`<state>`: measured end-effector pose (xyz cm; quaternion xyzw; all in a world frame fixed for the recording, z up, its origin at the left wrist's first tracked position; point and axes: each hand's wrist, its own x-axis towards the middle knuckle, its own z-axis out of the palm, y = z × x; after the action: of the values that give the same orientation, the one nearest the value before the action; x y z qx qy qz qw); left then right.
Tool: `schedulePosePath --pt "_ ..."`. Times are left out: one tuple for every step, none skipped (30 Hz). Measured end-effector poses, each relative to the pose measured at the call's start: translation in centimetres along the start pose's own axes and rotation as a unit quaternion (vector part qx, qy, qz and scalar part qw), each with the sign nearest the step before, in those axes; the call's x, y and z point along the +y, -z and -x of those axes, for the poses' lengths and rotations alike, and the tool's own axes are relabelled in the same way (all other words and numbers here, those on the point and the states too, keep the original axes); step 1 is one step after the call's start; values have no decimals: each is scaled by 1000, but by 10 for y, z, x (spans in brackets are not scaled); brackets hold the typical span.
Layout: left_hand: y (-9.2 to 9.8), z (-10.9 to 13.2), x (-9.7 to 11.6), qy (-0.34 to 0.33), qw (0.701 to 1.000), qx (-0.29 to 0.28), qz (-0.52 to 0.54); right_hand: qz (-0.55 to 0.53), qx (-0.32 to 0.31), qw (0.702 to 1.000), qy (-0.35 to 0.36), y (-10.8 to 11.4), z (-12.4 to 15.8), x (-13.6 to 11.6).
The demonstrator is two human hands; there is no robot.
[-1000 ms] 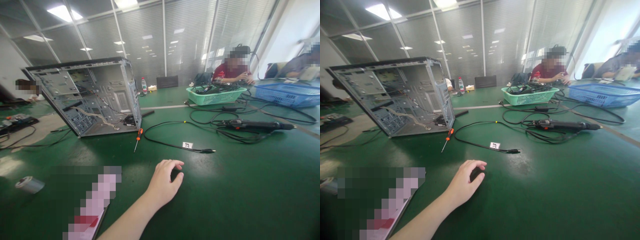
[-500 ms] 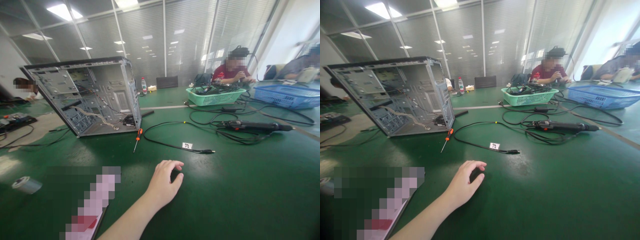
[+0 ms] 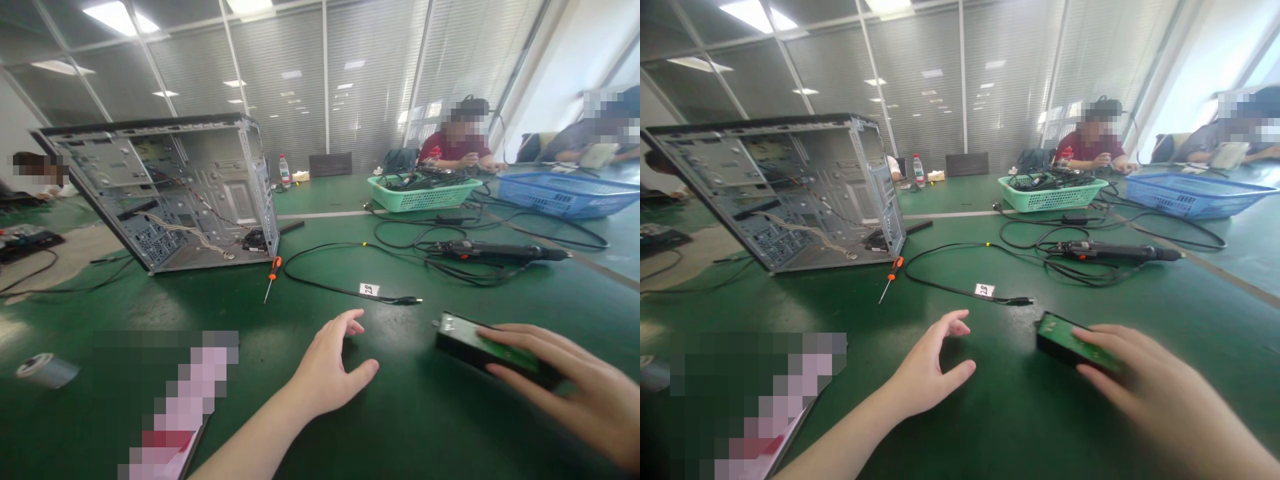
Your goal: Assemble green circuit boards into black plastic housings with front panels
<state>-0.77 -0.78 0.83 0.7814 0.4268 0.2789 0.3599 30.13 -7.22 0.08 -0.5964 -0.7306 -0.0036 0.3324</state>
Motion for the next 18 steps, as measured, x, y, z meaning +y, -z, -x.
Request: schedulePosePath --pt "0 1 -1 -8 1000 -2 14 -20 -49 998 29 -11 -9 -15" --pt "-1 1 -2 -16 1000 -2 24 -50 -60 996 43 -23 -18 -31" --pt "-1 1 -4 -22 999 1 33 -83 -79 992 48 -34 -27 -48" --pt "-1 0 -5 -26 999 9 41 -115 -90 988 45 -43 -35 -63" --pt "-1 -1 -7 -27 998 21 50 -143 -111 983 42 -52 -42 -77" --pt "0 -2 -8 -24 997 35 60 -162 -127 978 36 -59 -48 -87" --pt "1 -4 -10 -18 996 52 72 -171 -135 976 32 -65 -53 -95" --pt "1 -6 -11 -9 995 65 81 -175 -137 975 27 -70 -55 -99" --pt "2 -7 -11 2 993 78 86 -178 -129 975 20 -74 -57 -99" --pt "3 -8 -11 10 992 87 88 -181 -116 976 11 -78 -57 -98" --pt "4 -9 -11 16 992 94 86 -186 -104 977 1 -81 -55 -94" --pt "4 -9 -10 19 991 100 82 -194 -96 976 -10 -83 -53 -90" --pt "4 -9 -9 18 991 102 81 -203 -94 974 -21 -84 -51 -86" --pt "5 -8 -8 17 991 104 81 -214 -98 972 -31 -85 -49 -82" --pt "5 -7 -6 17 991 104 84 -225 -105 968 -40 -85 -47 -79" --pt "5 -7 -5 20 991 102 89 -237 -112 964 -46 -85 -46 -77" --pt "4 -6 -5 24 990 100 97 -249 -114 960 -52 -84 -45 -76" --pt "4 -6 -4 29 989 98 107 -259 -110 958 -54 -84 -44 -77"
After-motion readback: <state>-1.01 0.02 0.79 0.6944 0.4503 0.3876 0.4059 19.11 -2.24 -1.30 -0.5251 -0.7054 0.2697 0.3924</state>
